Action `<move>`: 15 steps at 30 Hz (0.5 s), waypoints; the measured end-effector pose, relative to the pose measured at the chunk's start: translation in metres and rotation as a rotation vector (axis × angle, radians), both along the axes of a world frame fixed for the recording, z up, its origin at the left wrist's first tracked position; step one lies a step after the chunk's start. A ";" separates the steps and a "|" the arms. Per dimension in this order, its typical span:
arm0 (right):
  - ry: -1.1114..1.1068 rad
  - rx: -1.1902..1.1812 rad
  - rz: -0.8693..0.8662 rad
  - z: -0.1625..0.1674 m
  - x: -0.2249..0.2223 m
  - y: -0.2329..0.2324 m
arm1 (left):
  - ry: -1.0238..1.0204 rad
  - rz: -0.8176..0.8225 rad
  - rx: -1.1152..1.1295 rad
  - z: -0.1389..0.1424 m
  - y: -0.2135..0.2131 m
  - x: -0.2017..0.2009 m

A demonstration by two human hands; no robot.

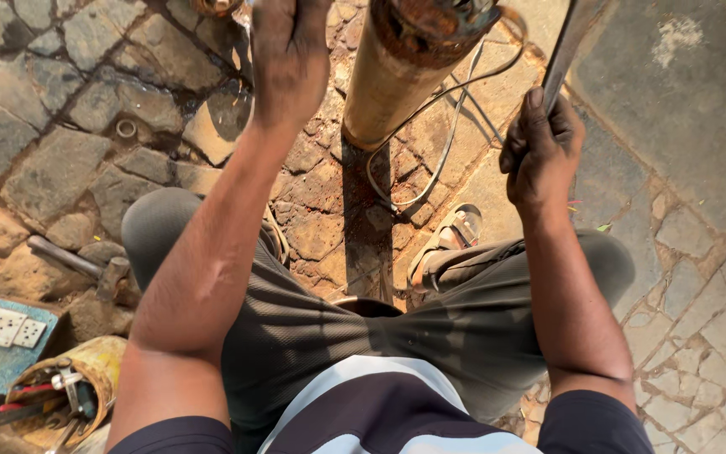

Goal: The person sits on a stone-paved ground and works on a rusty cylindrical pump motor, holding a metal rod against the pump while filing and scraping its rusted surface with a flat file. They reposition the rod and file repeatedly, working around the pump's top flange and body.

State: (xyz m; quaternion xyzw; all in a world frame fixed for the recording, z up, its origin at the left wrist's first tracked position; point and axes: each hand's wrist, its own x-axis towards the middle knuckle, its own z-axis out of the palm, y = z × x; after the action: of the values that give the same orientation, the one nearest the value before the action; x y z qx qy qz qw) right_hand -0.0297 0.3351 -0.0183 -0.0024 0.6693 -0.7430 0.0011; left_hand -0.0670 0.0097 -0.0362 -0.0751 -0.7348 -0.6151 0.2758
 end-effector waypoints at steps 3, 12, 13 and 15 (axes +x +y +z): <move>0.008 -0.045 0.024 0.009 -0.001 0.000 | 0.090 -0.004 -0.007 0.014 0.005 0.013; 0.012 0.049 0.032 0.009 -0.004 0.003 | -0.017 -0.254 0.198 0.033 0.011 -0.006; 0.023 0.044 0.028 0.008 -0.003 0.004 | -0.075 -0.142 0.001 0.028 0.010 -0.012; 0.044 0.036 0.019 0.008 -0.003 0.005 | -0.192 0.084 -0.390 0.020 0.005 -0.031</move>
State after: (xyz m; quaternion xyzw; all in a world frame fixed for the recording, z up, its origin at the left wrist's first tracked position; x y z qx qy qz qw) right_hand -0.0323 0.3398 -0.0102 -0.0253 0.6823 -0.7306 -0.0065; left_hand -0.0976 0.0149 -0.0161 -0.0374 -0.8652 -0.4536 0.2105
